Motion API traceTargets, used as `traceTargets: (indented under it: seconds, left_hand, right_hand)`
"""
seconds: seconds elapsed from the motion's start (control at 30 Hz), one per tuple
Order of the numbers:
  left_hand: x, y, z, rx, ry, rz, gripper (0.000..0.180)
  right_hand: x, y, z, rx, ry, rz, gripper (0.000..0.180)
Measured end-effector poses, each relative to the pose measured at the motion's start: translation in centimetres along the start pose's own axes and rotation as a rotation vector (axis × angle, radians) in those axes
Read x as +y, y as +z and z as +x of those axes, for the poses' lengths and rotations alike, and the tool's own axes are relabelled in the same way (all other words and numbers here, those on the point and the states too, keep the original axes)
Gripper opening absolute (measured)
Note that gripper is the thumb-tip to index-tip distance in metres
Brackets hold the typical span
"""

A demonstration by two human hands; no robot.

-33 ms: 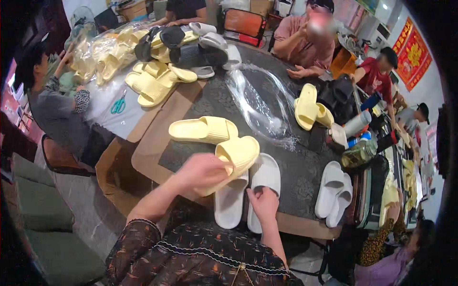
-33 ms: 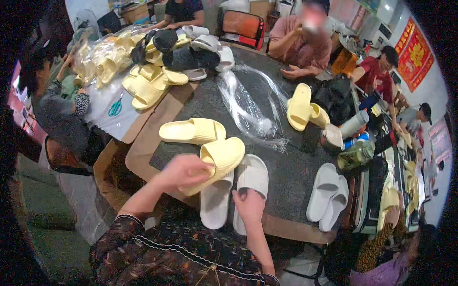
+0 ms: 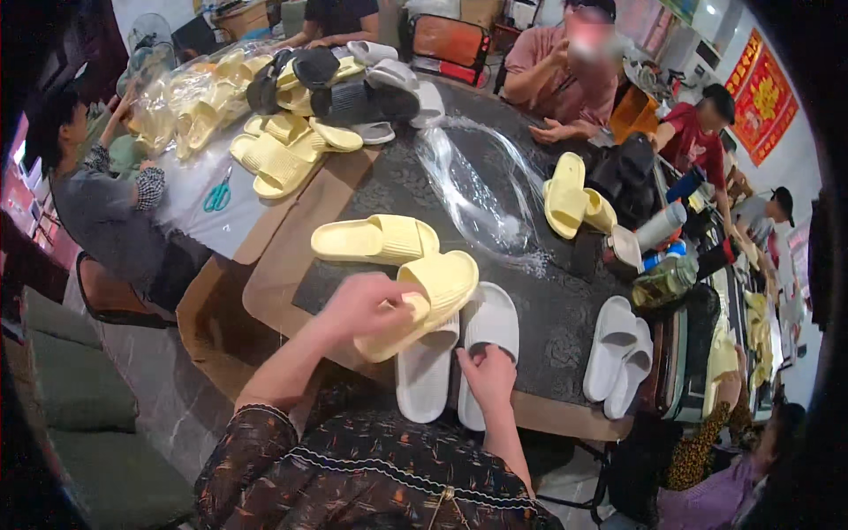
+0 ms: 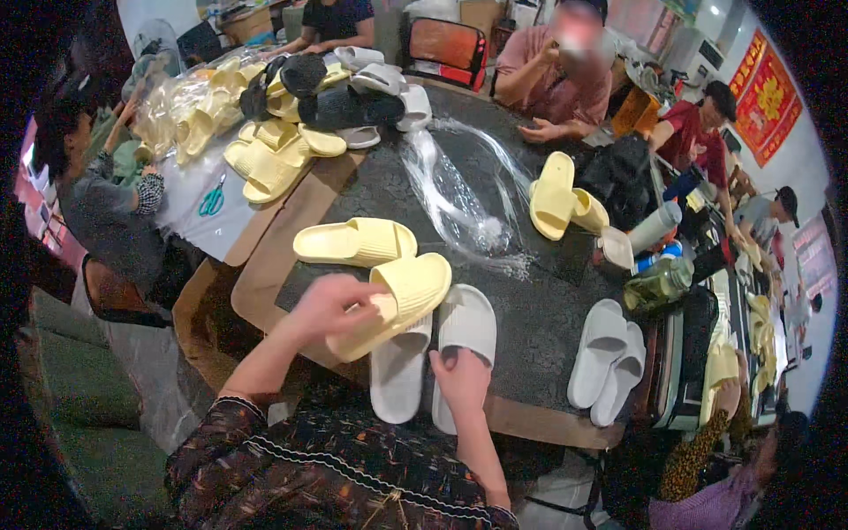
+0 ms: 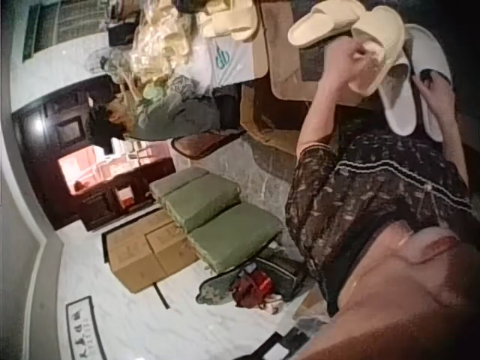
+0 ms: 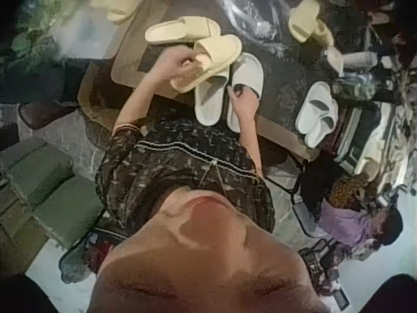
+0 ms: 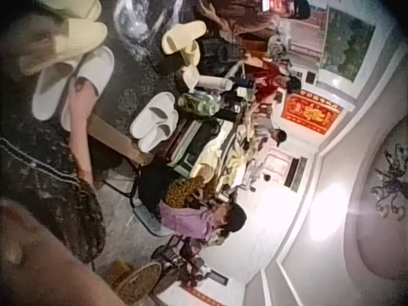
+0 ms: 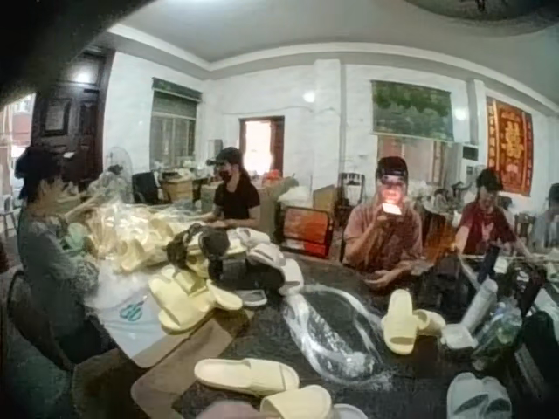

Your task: The person pairs slide sandals by threading plastic fasteners through the sides of each pair and securing the ends together by hand.

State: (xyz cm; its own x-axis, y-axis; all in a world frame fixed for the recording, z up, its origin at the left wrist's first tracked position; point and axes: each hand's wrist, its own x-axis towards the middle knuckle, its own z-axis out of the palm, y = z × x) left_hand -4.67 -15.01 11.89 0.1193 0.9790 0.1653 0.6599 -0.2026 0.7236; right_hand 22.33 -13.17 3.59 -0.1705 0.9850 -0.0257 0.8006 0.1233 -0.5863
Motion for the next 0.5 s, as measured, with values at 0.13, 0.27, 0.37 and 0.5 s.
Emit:
traceTargets:
  seconds: [0.13, 0.27, 0.37, 0.5]
  left_hand:
    - [-5.0, -2.0, 1.5, 0.337, -0.058, 0.152, 0.036]
    - [-8.3, -1.8, 2.7, 0.228, -0.233, 0.565, 0.072]
    - [-11.4, 1.7, 1.9, 0.076, -0.352, 0.69, 0.081]
    - [-8.3, 3.3, 0.3, 0.055, -0.443, 0.689, 0.072]
  right_hand:
    - [-1.5, -0.8, 0.6, -0.103, -0.03, 0.025, 0.052]
    - [-2.8, -0.6, 0.0, -0.136, -0.057, -0.049, 0.061]
    - [-3.0, 0.6, 0.0, -0.112, -0.065, -0.148, 0.057]
    - [-1.7, 1.4, 0.3, -0.033, -0.081, -0.131, 0.049]
